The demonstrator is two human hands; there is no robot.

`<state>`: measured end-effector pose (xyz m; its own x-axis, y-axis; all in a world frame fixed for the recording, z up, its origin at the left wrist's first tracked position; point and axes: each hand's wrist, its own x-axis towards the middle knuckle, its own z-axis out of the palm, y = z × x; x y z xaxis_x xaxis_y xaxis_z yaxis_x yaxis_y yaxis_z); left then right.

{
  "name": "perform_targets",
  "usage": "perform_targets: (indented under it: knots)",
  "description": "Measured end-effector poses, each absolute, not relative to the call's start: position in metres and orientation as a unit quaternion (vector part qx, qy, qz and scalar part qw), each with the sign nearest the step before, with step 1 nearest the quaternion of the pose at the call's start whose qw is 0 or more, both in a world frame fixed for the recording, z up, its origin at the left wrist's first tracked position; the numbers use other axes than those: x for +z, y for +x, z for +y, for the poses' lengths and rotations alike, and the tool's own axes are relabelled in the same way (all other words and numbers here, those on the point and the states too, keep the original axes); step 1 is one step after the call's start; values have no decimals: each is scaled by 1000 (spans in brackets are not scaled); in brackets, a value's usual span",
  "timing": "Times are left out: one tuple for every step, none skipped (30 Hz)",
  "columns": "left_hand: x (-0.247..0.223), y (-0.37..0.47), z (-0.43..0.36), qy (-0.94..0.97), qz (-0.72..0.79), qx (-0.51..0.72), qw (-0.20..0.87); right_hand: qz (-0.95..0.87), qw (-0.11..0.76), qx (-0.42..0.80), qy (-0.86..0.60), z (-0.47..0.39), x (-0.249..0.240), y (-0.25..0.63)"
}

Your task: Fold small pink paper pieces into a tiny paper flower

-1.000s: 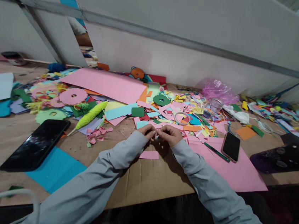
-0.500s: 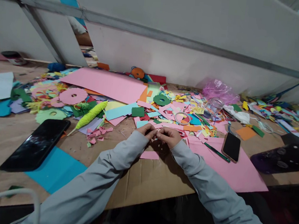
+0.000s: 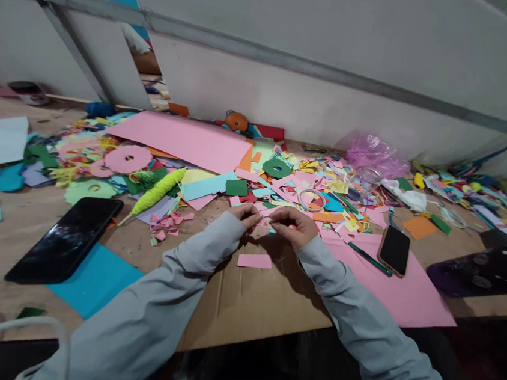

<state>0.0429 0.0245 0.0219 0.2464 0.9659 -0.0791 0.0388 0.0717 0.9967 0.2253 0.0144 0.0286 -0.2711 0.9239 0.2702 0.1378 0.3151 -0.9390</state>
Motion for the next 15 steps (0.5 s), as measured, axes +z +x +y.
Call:
perform_targets:
  knots:
    - [21,44,23,546,450,407,578,-690,451,416,-384,14,29,225]
    - [21,45,22,545,443,407,584,-707,445,403,-373,14,28,224]
    - [20,46,21,545,441,406,587,-721,438,394,-365,13,27,223]
    - [20,47,21,545,444,401,588,-732,433,385,-359,13,26,223]
    - [20,47,20,546,448,394,588,-741,428,377,-354,14,25,223]
    - [19,47,21,547,452,387,589,-750,424,368,-350,14,24,223]
    - [19,47,21,547,454,383,589,-757,422,359,-346,14,23,223]
    - [18,47,21,545,454,384,592,-764,420,350,-342,14,23,223]
    - [17,47,22,541,449,386,597,-770,420,340,-339,14,23,223]
    - [17,47,22,536,444,389,604,-776,421,330,-335,14,23,224]
    - [16,46,22,530,439,392,611,-781,422,320,-330,14,23,224]
    - [16,46,22,524,437,394,616,-788,423,309,-324,14,23,224]
    - [16,46,21,519,437,393,620,-793,425,299,-318,14,23,224]
    - [17,46,21,516,439,391,623,-799,426,289,-312,14,23,224]
    - [18,46,20,514,441,390,624,-803,426,281,-307,14,23,224]
